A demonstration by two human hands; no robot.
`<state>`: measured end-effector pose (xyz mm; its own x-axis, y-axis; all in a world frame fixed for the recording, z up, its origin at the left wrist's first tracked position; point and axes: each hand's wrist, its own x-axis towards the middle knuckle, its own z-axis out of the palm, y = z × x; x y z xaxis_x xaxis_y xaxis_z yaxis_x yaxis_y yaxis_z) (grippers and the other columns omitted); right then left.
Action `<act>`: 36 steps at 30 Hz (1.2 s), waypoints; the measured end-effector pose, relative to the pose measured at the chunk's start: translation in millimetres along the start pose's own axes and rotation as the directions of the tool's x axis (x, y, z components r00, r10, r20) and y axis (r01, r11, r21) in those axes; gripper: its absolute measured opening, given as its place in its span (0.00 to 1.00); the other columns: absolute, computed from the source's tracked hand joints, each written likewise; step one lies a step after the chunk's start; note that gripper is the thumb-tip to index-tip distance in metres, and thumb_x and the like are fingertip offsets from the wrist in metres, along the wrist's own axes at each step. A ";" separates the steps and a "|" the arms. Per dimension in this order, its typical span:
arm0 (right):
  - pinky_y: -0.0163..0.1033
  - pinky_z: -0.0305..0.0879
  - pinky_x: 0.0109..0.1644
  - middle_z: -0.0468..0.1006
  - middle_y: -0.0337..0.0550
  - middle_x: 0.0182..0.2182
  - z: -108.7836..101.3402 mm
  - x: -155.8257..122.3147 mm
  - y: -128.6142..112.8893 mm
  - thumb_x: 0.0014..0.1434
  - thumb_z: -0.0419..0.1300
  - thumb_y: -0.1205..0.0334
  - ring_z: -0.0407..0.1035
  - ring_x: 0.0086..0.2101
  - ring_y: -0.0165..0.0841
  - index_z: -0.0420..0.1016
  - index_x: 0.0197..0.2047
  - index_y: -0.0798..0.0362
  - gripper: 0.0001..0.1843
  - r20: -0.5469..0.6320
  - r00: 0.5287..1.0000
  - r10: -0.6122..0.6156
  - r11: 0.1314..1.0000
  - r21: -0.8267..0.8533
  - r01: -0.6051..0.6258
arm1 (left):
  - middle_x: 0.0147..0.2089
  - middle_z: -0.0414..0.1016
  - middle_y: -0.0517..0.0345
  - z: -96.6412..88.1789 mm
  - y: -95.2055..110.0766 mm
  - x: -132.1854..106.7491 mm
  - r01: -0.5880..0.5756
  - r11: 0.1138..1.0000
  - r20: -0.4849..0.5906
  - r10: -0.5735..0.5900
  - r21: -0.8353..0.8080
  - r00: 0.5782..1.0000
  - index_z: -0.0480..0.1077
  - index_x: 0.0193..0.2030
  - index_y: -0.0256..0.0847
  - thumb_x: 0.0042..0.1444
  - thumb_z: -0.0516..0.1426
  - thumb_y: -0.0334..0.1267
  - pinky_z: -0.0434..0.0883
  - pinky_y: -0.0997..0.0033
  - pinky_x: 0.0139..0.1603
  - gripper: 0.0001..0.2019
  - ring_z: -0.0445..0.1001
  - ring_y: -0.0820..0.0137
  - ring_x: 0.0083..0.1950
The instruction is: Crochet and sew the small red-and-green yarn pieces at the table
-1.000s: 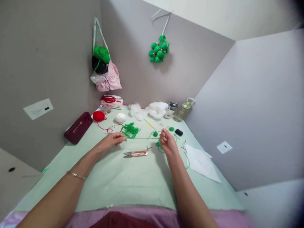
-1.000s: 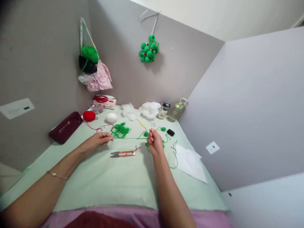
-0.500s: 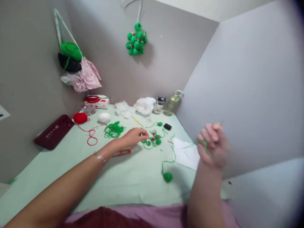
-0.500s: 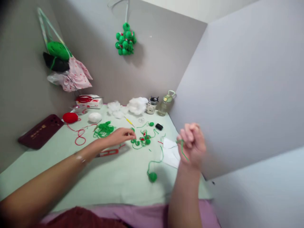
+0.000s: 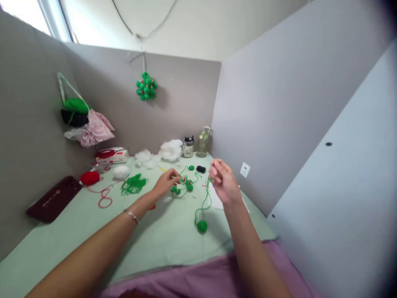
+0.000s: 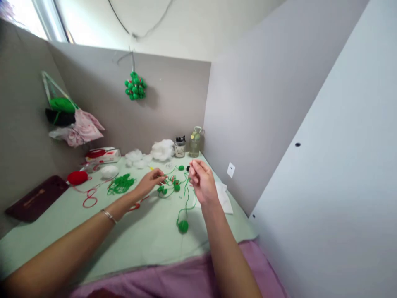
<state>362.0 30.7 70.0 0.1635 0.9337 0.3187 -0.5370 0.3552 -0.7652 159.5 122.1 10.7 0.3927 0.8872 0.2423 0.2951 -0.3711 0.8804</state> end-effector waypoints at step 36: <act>0.36 0.65 0.35 0.76 0.36 0.25 120.6 -2.6 153.4 0.46 0.72 0.59 0.67 0.26 0.28 0.76 0.28 0.53 0.11 0.217 0.960 0.175 0.894 -0.443 -0.063 | 0.35 0.77 0.56 -123.5 -50.0 -129.3 0.160 0.961 0.128 -0.134 -0.227 0.983 0.74 0.37 0.41 0.46 0.67 0.41 0.69 0.64 0.42 0.12 0.75 0.62 0.40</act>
<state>179.4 77.2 19.3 -0.1163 0.9489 0.2935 -0.1242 0.2792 -0.9522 -13.6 59.8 -14.3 0.4579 0.8864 0.0682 0.1489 -0.1521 0.9771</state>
